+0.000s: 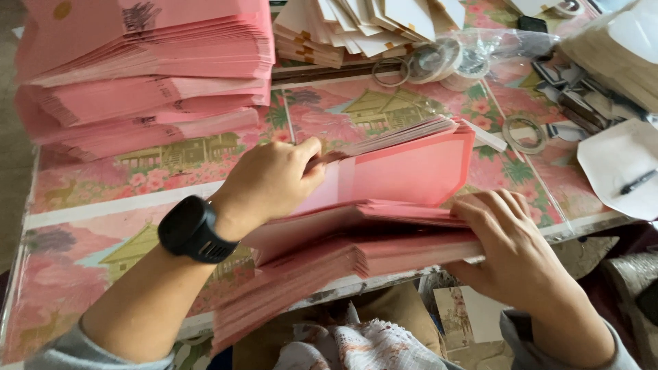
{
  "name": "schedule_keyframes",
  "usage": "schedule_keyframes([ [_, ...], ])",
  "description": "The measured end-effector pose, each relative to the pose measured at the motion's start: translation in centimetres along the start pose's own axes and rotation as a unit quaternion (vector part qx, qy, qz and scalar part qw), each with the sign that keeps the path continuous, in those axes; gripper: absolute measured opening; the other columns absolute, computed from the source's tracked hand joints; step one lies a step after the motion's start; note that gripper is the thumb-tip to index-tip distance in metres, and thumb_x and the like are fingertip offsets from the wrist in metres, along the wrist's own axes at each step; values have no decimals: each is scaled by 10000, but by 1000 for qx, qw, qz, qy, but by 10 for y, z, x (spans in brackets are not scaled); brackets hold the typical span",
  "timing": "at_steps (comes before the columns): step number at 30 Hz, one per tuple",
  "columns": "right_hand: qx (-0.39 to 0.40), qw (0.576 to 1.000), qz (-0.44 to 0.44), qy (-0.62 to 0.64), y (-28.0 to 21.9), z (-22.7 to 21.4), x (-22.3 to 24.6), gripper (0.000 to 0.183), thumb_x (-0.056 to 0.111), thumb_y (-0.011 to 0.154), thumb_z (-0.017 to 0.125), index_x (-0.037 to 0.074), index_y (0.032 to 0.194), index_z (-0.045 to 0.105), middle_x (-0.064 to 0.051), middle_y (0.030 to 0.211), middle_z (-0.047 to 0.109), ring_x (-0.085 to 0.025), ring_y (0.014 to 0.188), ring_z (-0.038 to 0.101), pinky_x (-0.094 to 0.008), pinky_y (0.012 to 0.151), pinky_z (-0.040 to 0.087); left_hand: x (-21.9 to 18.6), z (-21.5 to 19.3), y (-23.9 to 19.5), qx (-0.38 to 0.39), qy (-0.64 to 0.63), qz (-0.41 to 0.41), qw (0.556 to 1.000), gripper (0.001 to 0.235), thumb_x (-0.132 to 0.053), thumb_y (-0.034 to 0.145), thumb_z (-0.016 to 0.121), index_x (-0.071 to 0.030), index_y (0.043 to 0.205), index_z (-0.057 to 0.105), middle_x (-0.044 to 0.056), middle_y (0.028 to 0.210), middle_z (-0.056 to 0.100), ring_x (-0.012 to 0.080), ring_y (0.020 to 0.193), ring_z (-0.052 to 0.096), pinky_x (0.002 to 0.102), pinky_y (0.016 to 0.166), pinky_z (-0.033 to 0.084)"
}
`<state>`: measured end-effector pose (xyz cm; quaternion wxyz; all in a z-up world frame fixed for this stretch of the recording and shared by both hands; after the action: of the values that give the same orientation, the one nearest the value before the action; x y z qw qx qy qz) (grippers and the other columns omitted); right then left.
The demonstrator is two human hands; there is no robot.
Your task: A person efficiently fans out a stack of pink papers and inserts them into white envelopes at a work table.
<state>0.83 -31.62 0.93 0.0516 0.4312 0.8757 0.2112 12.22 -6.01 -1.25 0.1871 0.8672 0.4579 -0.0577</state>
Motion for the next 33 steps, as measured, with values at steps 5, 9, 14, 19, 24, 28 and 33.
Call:
schedule_keyframes([
  [5,-2,1000,-13,3,18,1,-7,645,357,796,702,47,1311,469,-183,1139,501,-371,1011,517,-507,880,449,-4,-3,-7,48,-36,-19,998,143,-235,903,511,-100,856,505,141,573,593,348,496,560,467,455,389],
  [9,-13,1000,-12,-3,29,2,-9,648,407,842,646,13,1316,445,-188,1272,452,-354,1107,534,-474,850,484,-7,-3,-11,50,-11,-22,998,172,-261,905,504,-106,831,511,138,590,611,368,535,582,481,466,424],
  [14,-12,1000,-9,-18,36,5,-11,650,410,850,638,5,1323,452,-180,1256,478,-364,1120,508,-483,946,431,-11,-4,-14,47,-28,-25,998,157,-273,909,491,-123,864,509,147,589,611,388,521,566,486,459,413],
  [19,-8,999,-22,-27,40,5,-11,632,407,857,638,16,1318,454,-170,1261,469,-359,1079,523,-487,907,449,-15,-6,-16,45,-32,-6,998,188,-297,924,505,-122,855,511,113,550,583,317,469,557,447,400,416],
  [24,-2,999,-10,-38,40,6,-12,654,429,833,656,11,1298,467,-168,1247,468,-358,1072,504,-490,910,436,-18,-5,-18,27,-14,44,999,175,-275,907,505,-104,927,534,130,531,568,344,521,575,489,431,452],
  [28,-19,997,-13,-70,38,7,-11,543,462,815,685,54,1130,515,-105,1125,528,-317,960,489,-447,866,385,-18,-8,-16,31,-23,24,999,189,-288,934,494,-108,890,530,105,543,573,295,451,557,446,383,432],
  [33,-4,995,-25,-95,41,6,-8,577,473,804,691,99,1225,565,-87,985,561,-308,885,514,-434,830,398,-20,-10,-14,60,-49,0,997,179,-263,942,487,-95,898,528,102,545,578,294,459,563,450,393,446],
])
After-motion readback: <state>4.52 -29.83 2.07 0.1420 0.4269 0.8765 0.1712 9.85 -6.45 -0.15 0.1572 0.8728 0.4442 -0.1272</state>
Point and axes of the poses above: each hand's wrist, its own y-axis towards the middle knuckle, its own z-axis out of the palm, x = y × z, the point moved 4 cm from there along y, towards the middle knuckle
